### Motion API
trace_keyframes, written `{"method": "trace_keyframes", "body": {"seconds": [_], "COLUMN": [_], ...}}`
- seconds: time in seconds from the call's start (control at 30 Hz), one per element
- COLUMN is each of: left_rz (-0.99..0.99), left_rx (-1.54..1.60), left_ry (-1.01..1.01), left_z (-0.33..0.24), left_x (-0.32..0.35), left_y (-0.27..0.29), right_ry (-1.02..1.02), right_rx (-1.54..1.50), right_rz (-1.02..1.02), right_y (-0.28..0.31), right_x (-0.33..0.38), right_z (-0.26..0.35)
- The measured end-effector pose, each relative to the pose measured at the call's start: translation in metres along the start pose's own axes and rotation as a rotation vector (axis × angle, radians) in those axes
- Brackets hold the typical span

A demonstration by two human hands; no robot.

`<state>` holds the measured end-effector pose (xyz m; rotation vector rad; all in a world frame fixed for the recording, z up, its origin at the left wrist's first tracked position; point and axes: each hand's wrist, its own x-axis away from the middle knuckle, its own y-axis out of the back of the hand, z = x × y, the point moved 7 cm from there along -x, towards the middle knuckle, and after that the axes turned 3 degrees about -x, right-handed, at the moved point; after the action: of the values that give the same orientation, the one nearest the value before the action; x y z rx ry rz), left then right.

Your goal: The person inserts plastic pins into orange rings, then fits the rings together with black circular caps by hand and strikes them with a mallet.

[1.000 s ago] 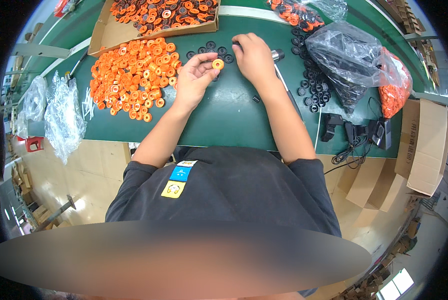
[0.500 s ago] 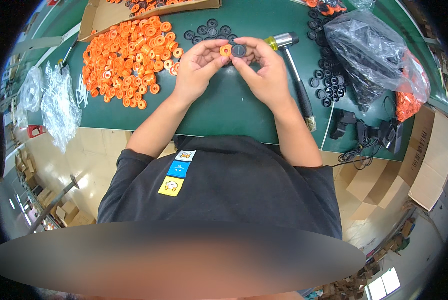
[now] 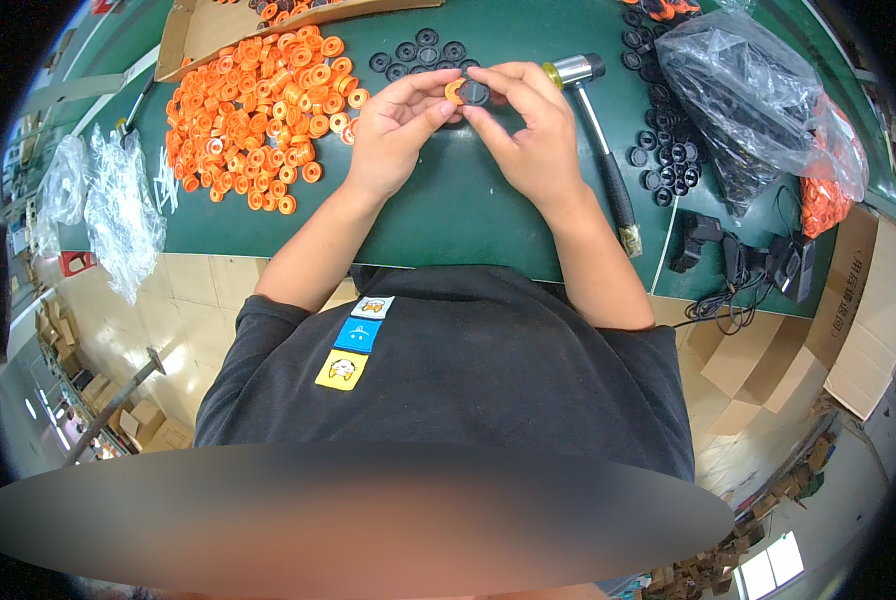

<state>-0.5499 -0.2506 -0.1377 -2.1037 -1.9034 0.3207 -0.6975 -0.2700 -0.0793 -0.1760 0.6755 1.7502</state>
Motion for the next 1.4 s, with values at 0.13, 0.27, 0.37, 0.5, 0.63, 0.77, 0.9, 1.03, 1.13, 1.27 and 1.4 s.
{"method": "trace_keyframes", "body": {"seconds": [0.13,0.27,0.37,0.5,0.63,0.77,0.9,1.03,1.13,1.27,1.4], "left_rz": [-0.016,-0.018,-0.011,0.014,0.019,0.007,-0.011,-0.007,-0.007,-0.001,0.003], "left_rx": [-0.009,-0.001,-0.03,-0.015,-0.021,-0.058,-0.067,-0.047,-0.057,-0.048,-0.043], "left_ry": [-0.017,-0.033,-0.059,-0.024,0.0,-0.019,-0.025,-0.011,-0.017,-0.021,0.001], "left_z": [-0.003,-0.002,-0.004,-0.005,-0.003,0.001,0.003,0.003,0.002,0.002,0.003], "left_x": [0.0,-0.001,0.0,0.001,0.002,0.002,0.002,0.001,0.0,0.0,-0.001], "left_y": [-0.001,0.0,0.0,-0.003,-0.003,0.0,0.002,0.001,0.001,0.001,0.002], "right_ry": [-0.002,-0.001,0.015,0.065,0.078,0.109,0.114,0.115,0.123,0.11,0.092], "right_rx": [0.035,0.029,0.034,0.074,0.109,0.14,0.185,0.204,0.209,0.215,0.207], "right_rz": [0.012,0.002,0.017,0.018,0.031,0.032,0.04,0.055,0.044,0.033,0.038], "right_y": [-0.001,0.0,-0.001,-0.001,-0.001,-0.001,-0.001,-0.002,-0.003,-0.003,-0.004], "right_x": [0.0,0.0,-0.001,0.0,0.0,0.0,0.001,0.0,0.001,0.001,0.001], "right_z": [0.0,-0.001,0.002,0.003,0.006,0.01,0.013,0.013,0.014,0.017,0.016]}}
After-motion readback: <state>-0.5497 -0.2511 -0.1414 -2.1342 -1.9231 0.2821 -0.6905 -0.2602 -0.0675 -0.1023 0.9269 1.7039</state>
